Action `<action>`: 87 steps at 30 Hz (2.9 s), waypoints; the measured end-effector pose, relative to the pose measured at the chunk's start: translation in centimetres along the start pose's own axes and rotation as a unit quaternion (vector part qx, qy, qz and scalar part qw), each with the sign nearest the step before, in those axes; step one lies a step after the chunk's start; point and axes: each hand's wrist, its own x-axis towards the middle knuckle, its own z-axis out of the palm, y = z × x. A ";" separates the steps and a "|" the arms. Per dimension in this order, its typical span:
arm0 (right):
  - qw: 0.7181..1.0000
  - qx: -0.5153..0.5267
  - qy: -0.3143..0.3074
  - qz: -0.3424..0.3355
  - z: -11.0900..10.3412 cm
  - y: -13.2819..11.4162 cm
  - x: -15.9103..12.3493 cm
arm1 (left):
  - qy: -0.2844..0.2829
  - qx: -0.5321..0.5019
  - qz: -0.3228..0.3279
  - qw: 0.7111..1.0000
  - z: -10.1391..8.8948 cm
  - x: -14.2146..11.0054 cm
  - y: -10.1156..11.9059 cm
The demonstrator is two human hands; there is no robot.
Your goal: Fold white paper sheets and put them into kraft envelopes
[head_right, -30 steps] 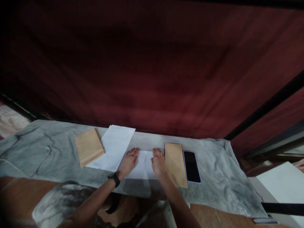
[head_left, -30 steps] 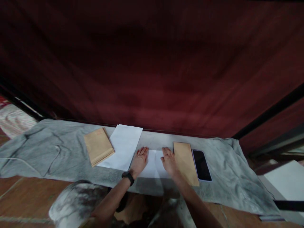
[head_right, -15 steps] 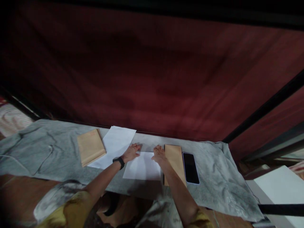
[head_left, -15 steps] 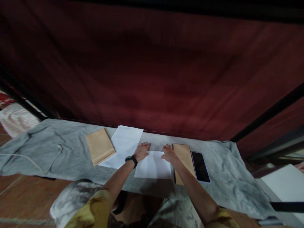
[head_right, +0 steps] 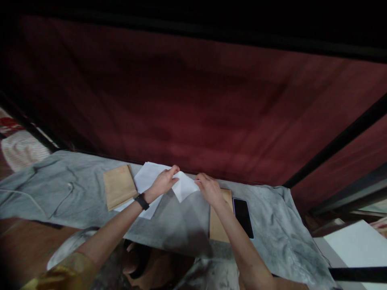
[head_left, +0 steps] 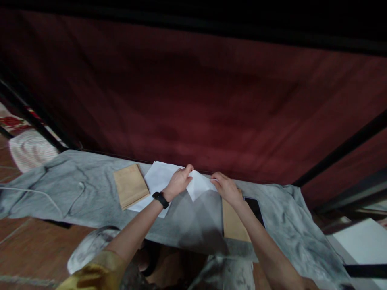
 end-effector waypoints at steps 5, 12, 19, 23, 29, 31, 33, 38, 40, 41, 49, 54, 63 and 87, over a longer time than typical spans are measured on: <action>0.997 -0.014 0.065 -0.034 0.4 0.0 -3.5 | 0.064 0.096 0.085 0.990 -0.8 -4.3 0.6; 0.999 -0.001 0.013 -0.032 9.5 0.6 -11.2 | -0.055 0.133 0.137 0.980 6.8 -13.6 -0.8; 1.000 -0.001 -0.014 -0.001 13.1 0.0 -16.0 | -0.066 0.101 0.075 0.990 10.4 -16.7 -2.2; 0.997 0.056 0.000 0.057 12.7 0.1 -16.0 | -0.061 0.066 0.008 0.996 10.5 -16.8 -1.4; 0.985 0.088 0.082 0.122 15.7 -1.3 -12.1 | 0.000 0.065 0.010 0.998 12.8 -14.0 1.3; 0.990 0.067 0.074 0.097 17.4 -1.8 -10.7 | 0.005 0.074 0.018 0.997 14.3 -12.8 1.7; 0.995 0.030 0.061 0.078 18.7 -1.9 -9.8 | -0.001 0.086 0.019 0.996 15.7 -12.0 1.5; 0.995 -0.052 0.055 0.064 19.7 -0.6 -10.3 | 0.006 0.115 -0.003 0.993 16.8 -12.2 -0.2; 0.994 -0.063 0.063 0.069 19.6 0.0 -10.7 | 0.022 0.123 -0.023 0.992 16.5 -12.8 -0.8; 0.993 -0.067 0.069 0.076 19.6 0.2 -10.7 | 0.029 0.126 -0.029 0.991 16.3 -13.0 -1.1; 0.993 -0.071 0.049 0.084 21.8 -2.1 -7.6 | 0.055 0.144 -0.023 0.988 16.3 -13.5 -1.7; 0.984 -0.104 0.112 0.091 22.1 -0.3 -8.4 | 0.070 0.147 -0.015 0.987 16.7 -13.7 -2.1; 0.976 -0.131 0.141 0.102 21.5 1.7 -9.6 | 0.038 0.131 -0.044 0.990 17.9 -11.1 -0.1; 0.980 -0.061 -0.080 0.171 17.3 -1.0 -1.8 | 0.104 0.123 -0.104 0.981 15.8 -15.0 -1.5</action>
